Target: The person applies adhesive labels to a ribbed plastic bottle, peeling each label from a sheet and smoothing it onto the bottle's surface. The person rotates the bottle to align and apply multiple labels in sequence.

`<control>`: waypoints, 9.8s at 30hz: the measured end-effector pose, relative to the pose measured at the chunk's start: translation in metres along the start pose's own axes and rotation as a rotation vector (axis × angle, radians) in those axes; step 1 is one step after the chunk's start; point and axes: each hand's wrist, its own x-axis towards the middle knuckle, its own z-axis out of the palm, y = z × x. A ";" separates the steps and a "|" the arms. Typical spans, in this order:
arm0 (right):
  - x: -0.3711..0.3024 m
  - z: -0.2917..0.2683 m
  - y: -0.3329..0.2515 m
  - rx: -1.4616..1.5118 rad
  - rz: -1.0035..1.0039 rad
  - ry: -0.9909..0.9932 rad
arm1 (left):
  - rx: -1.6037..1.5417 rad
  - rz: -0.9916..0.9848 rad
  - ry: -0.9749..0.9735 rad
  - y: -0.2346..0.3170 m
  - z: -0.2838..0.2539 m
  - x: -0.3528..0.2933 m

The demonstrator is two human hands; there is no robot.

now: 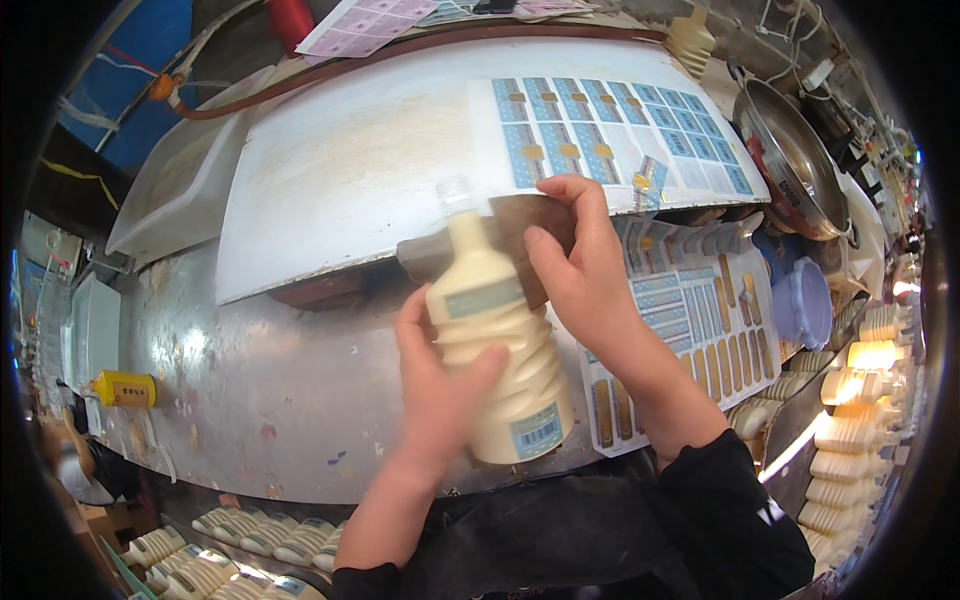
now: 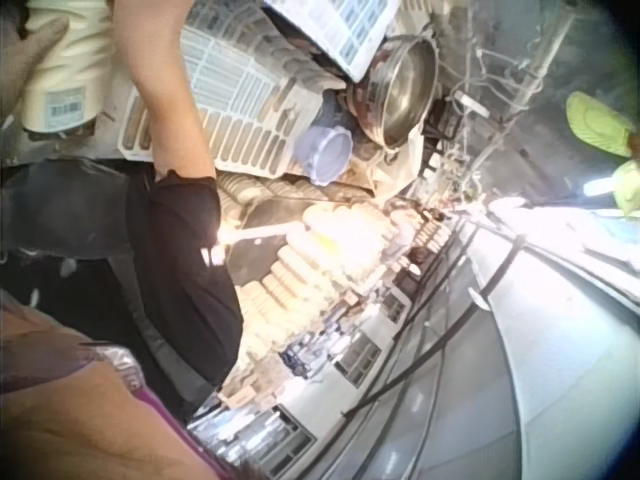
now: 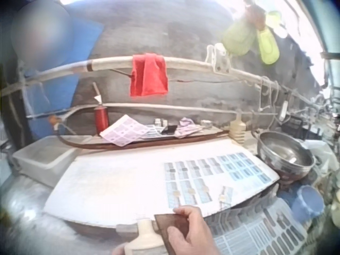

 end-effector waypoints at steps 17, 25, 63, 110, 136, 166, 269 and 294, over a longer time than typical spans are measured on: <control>-0.003 0.045 -0.060 -0.442 -0.316 -0.094 | 0.505 0.198 0.110 0.008 0.009 -0.009; 0.000 0.046 -0.056 -0.561 -0.408 -0.055 | 0.531 0.204 0.125 0.007 0.006 -0.007; -0.004 0.002 0.007 -0.094 -0.141 0.072 | -0.252 -0.006 0.062 -0.007 -0.007 0.012; -0.033 -0.040 0.026 0.324 -0.034 0.090 | -0.054 0.032 0.118 -0.011 -0.021 0.010; -0.154 -0.036 -0.012 -0.371 -0.967 -0.239 | 0.055 0.257 0.096 -0.061 -0.023 -0.079; -0.125 -0.060 0.032 0.059 0.058 0.043 | 0.611 0.371 0.012 -0.086 -0.040 -0.084; -0.125 -0.073 -0.025 0.254 0.270 -0.396 | 0.421 0.446 0.099 0.008 0.029 -0.083; -0.014 -0.019 0.012 0.220 0.321 -0.290 | 0.099 0.292 0.282 -0.002 0.003 0.013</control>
